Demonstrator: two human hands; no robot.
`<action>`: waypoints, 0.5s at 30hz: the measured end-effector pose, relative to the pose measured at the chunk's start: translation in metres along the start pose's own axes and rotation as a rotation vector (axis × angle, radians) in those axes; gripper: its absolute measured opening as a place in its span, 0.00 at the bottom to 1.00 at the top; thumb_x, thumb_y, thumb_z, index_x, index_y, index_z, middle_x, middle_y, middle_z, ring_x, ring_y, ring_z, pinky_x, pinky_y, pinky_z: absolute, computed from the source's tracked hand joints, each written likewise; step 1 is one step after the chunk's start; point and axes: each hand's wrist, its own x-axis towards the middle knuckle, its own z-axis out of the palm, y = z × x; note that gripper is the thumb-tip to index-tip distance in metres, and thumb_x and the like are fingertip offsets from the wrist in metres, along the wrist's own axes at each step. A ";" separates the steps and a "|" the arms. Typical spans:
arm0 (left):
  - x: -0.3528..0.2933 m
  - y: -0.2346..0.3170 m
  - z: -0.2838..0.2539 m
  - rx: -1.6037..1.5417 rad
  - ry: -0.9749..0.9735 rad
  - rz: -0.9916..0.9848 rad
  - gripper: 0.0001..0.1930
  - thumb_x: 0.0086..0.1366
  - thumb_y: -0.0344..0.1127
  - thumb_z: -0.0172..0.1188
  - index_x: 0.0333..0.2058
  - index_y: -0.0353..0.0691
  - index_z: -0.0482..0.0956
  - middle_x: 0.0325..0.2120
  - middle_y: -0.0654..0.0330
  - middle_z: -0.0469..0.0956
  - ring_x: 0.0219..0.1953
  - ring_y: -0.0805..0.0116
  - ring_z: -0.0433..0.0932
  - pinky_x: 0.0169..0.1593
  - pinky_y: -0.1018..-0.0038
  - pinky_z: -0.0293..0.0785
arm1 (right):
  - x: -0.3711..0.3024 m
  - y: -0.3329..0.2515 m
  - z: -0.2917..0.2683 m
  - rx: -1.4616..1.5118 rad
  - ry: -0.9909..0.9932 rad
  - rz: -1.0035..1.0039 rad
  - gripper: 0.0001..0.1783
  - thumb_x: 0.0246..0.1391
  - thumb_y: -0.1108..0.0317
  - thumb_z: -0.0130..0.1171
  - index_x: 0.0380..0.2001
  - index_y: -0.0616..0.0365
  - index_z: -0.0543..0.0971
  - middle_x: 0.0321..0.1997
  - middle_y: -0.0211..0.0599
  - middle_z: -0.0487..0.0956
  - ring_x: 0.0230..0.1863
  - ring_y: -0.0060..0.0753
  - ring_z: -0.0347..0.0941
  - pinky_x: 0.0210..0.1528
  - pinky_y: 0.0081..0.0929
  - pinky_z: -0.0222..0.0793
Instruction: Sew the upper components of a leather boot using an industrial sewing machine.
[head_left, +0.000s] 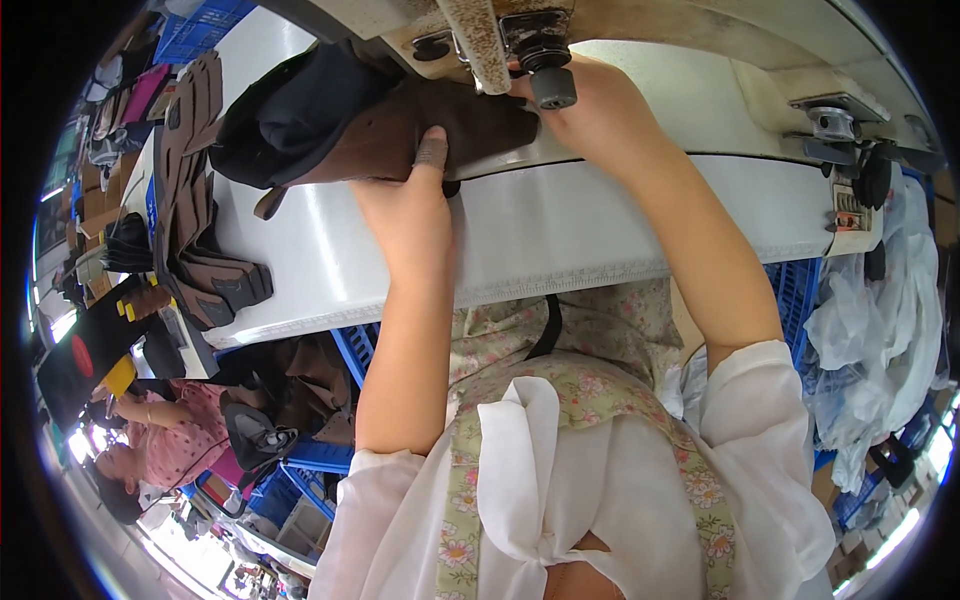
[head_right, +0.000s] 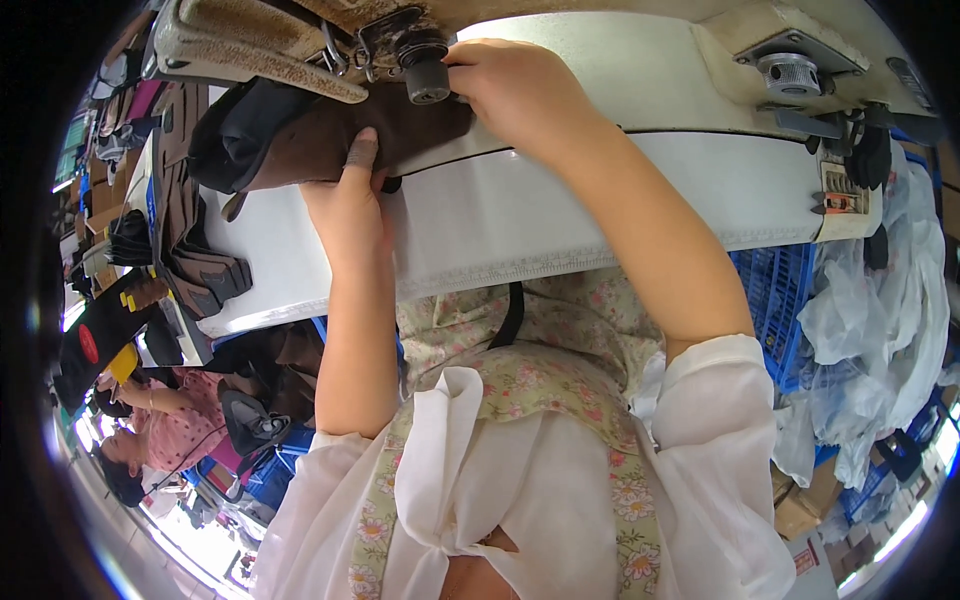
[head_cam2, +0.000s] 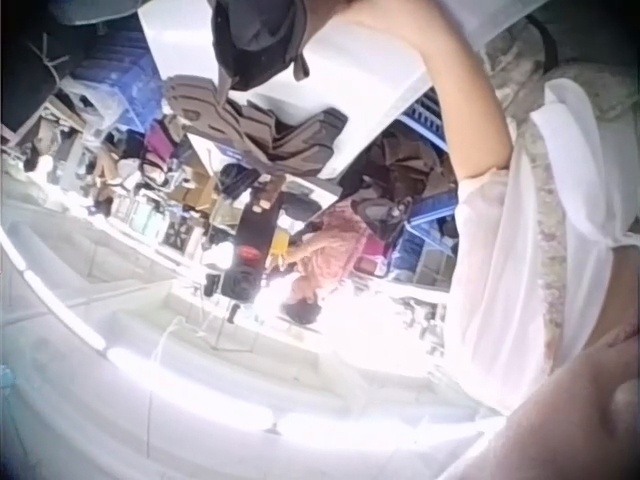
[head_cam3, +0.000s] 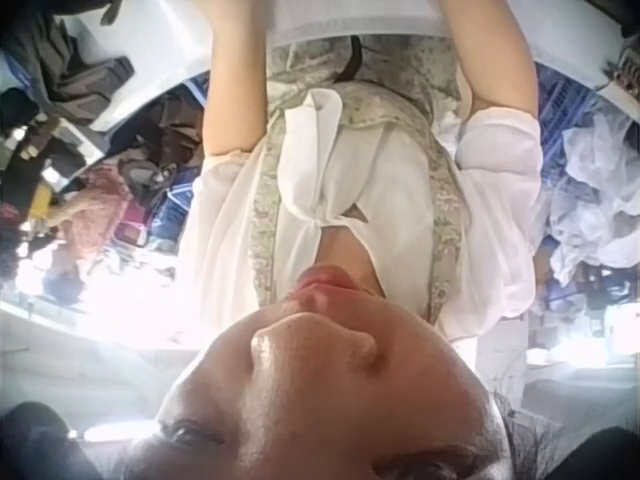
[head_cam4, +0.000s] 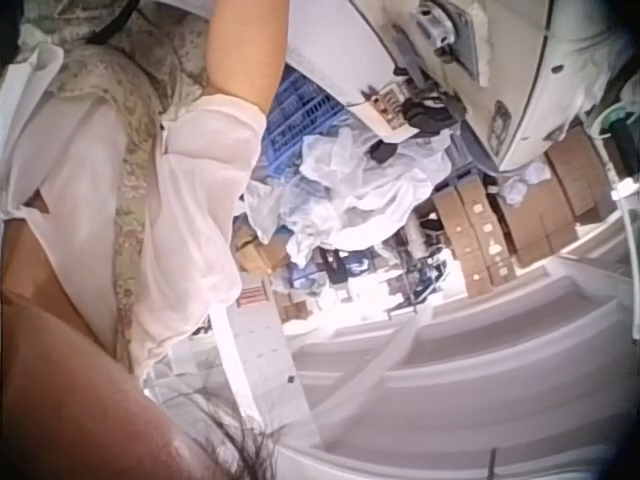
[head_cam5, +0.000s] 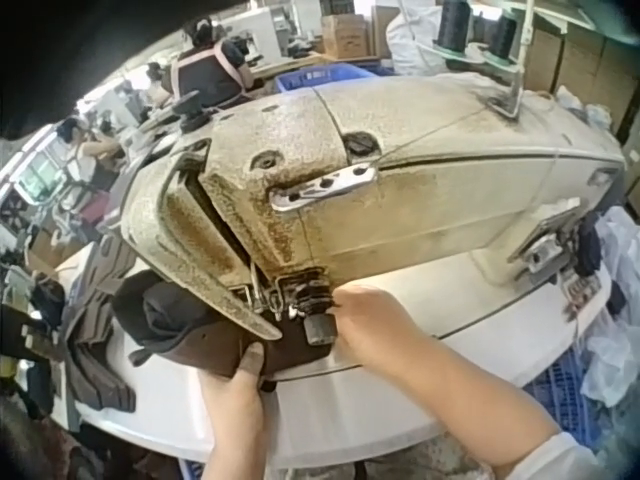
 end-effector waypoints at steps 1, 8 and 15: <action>-0.002 0.000 0.001 -0.039 0.015 0.000 0.29 0.59 0.23 0.66 0.56 0.29 0.62 0.54 0.49 0.70 0.55 0.62 0.71 0.61 0.69 0.66 | 0.000 -0.001 -0.001 0.008 0.002 -0.003 0.12 0.45 0.76 0.59 0.34 0.52 0.84 0.43 0.29 0.82 0.43 0.39 0.78 0.44 0.35 0.76; -0.001 -0.012 -0.002 0.030 0.023 0.055 0.25 0.61 0.25 0.63 0.56 0.37 0.67 0.51 0.58 0.75 0.48 0.70 0.77 0.41 0.76 0.77 | -0.002 0.003 -0.001 -0.021 0.002 -0.020 0.14 0.44 0.77 0.58 0.35 0.51 0.84 0.42 0.28 0.81 0.42 0.39 0.78 0.43 0.34 0.76; 0.001 -0.008 -0.002 0.058 0.007 0.064 0.26 0.60 0.24 0.64 0.56 0.36 0.67 0.51 0.57 0.74 0.49 0.69 0.76 0.42 0.76 0.77 | -0.002 0.002 0.001 0.004 0.031 -0.027 0.11 0.43 0.77 0.59 0.32 0.53 0.83 0.41 0.29 0.81 0.43 0.39 0.78 0.42 0.35 0.76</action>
